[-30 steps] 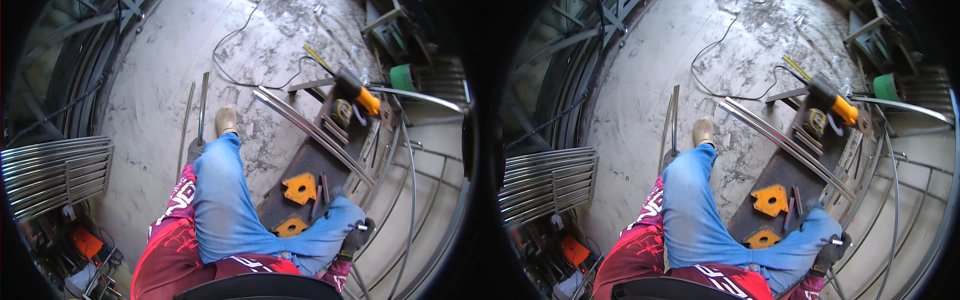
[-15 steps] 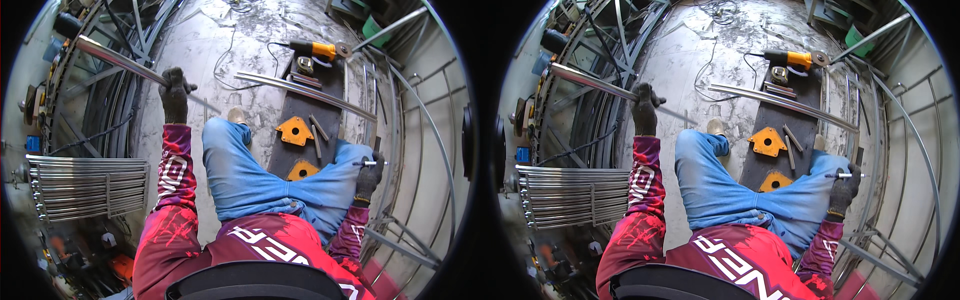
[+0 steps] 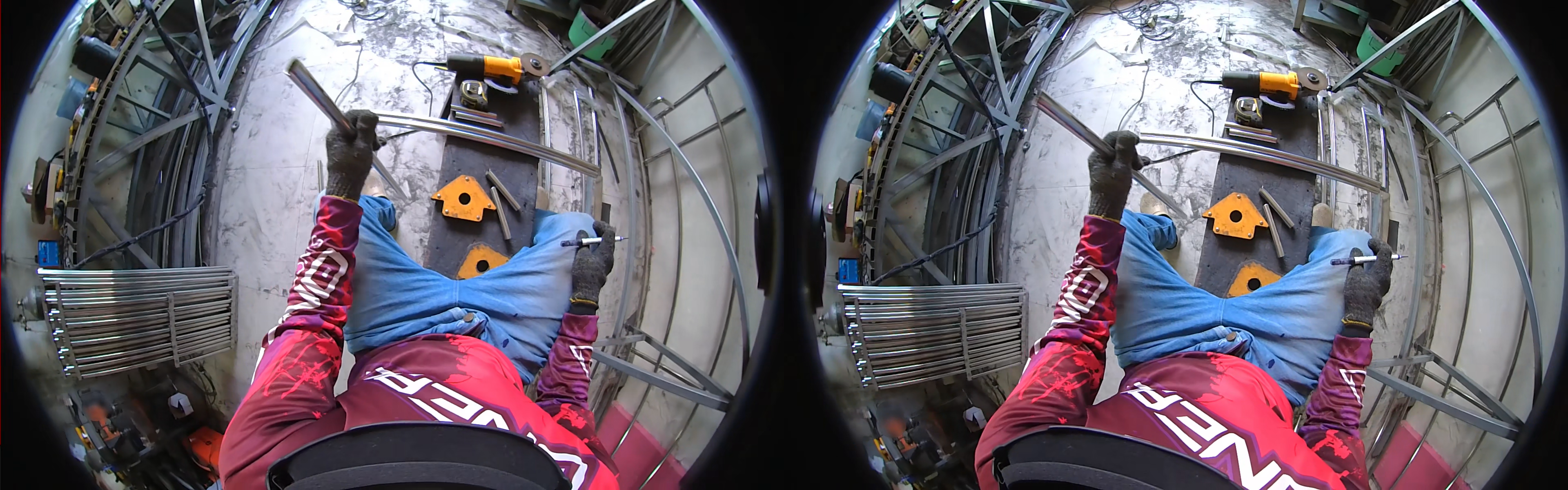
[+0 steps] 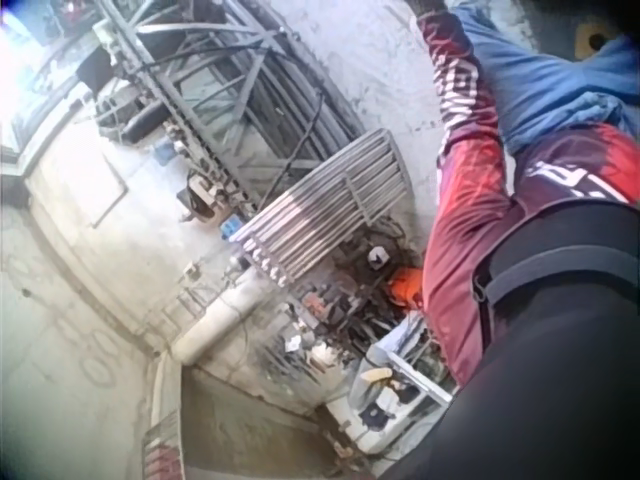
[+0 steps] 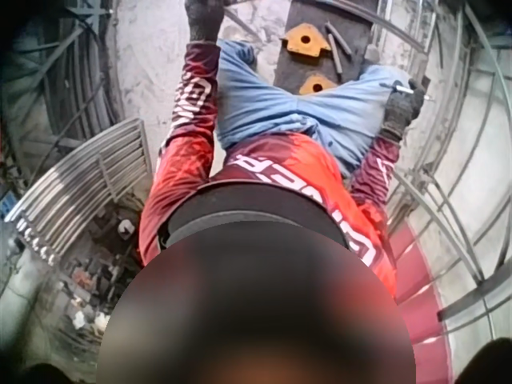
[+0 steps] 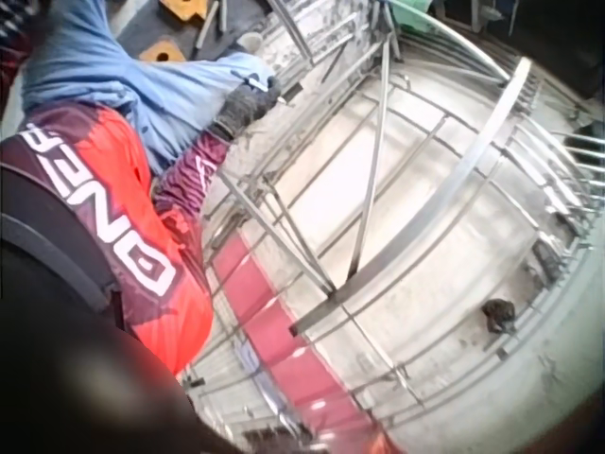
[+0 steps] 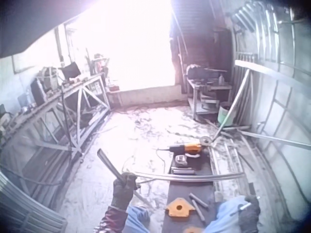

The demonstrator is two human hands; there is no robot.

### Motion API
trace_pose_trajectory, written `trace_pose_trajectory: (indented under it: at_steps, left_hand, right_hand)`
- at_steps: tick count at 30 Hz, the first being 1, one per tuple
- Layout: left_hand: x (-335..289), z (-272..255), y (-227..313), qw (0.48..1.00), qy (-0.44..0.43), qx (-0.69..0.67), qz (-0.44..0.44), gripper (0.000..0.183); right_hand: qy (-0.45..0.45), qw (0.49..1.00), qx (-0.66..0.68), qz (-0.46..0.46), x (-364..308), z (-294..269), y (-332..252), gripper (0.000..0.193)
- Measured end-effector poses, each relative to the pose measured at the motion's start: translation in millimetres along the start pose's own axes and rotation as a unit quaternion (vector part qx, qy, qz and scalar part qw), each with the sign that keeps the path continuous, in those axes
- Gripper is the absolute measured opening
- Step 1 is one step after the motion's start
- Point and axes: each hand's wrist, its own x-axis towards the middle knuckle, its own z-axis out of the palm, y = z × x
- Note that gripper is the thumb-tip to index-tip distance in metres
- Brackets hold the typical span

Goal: The person marks metal pipes with a white marker, using a tape measure to guide the marks for cutting or assembly.

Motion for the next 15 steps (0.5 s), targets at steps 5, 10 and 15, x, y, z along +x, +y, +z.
trace_pose_trajectory:
  at_steps: [5, 10, 15]
  left_hand:
    - [-29.0, 16.5, -36.8, 0.998, 0.020, -0.043, -0.035, 0.027]
    - [-49.1, 32.4, -35.7, 0.997, 0.017, 0.000, -0.082, 0.025]
    - [-51.9, 31.4, -30.7, 0.998, 0.006, 0.011, -0.064, 0.026]
  right_hand:
    - [0.011, 0.999, 0.014, -0.027, 3.0, 2.3, -4.2, 0.032]
    - [0.011, 1.000, 0.027, 0.005, 5.9, 5.2, 13.3, 0.031]
    - [-0.001, 1.000, -0.002, -0.011, 8.2, 5.7, 7.2, 0.032]
